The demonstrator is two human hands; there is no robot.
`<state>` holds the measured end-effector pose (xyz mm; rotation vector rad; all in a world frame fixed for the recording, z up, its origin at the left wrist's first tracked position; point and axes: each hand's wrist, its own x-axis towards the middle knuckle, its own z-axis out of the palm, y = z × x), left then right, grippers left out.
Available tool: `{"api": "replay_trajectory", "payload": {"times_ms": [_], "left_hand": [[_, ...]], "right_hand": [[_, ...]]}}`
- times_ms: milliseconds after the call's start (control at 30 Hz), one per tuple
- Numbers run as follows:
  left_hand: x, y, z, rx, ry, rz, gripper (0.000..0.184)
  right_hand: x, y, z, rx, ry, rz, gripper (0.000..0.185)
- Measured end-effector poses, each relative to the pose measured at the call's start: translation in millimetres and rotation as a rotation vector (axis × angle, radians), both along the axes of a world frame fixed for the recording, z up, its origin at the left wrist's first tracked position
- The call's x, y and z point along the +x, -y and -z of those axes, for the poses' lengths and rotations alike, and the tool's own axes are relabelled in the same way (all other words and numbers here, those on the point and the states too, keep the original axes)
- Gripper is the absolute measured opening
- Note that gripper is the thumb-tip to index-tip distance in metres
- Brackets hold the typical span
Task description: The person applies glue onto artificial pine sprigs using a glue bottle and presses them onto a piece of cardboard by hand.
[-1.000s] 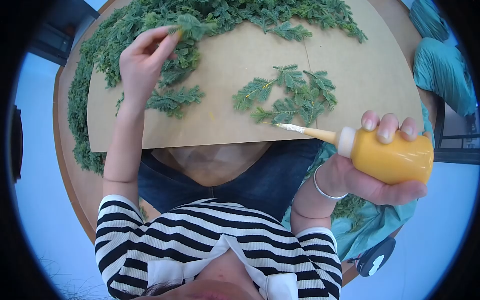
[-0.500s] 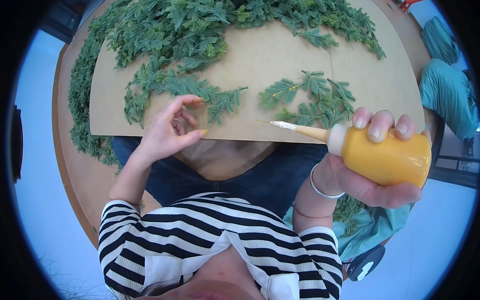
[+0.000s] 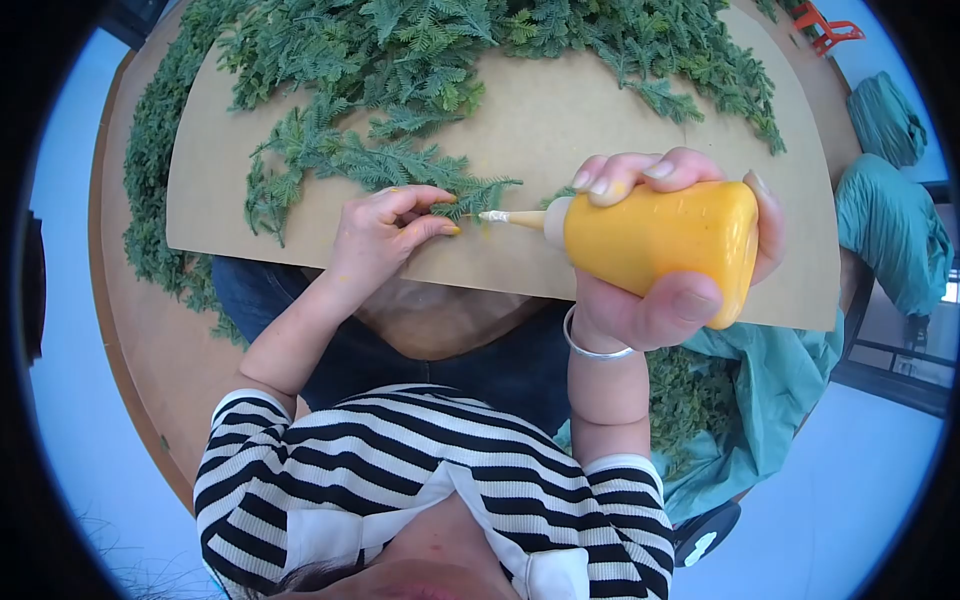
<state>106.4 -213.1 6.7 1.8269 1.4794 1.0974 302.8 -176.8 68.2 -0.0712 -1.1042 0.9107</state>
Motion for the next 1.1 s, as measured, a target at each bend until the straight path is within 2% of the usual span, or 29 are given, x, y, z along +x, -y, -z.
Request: {"api": "replay_trajectory", "payload": {"times_ms": [200,567,700,1100], "left_hand": [[-1.2,-3.9,-2.2,-0.104,0.063,0.043,0.023],[-2.5,-8.8,-1.9,0.010,-0.031,0.124,0.017],[-1.5,-9.9,-4.0,0.017,-0.054,0.140,0.016],[1.3,-9.9,-7.6,0.038,-0.115,0.155,0.014]], "right_hand": [[-5.1,-4.1,0.2,-0.022,0.015,0.012,0.053],[4.8,-12.3,4.9,-0.076,-0.055,0.030,0.044],[8.7,-15.2,5.6,-0.085,0.002,0.075,0.040],[24.1,-18.1,10.2,-0.183,-0.059,0.184,0.039]]}}
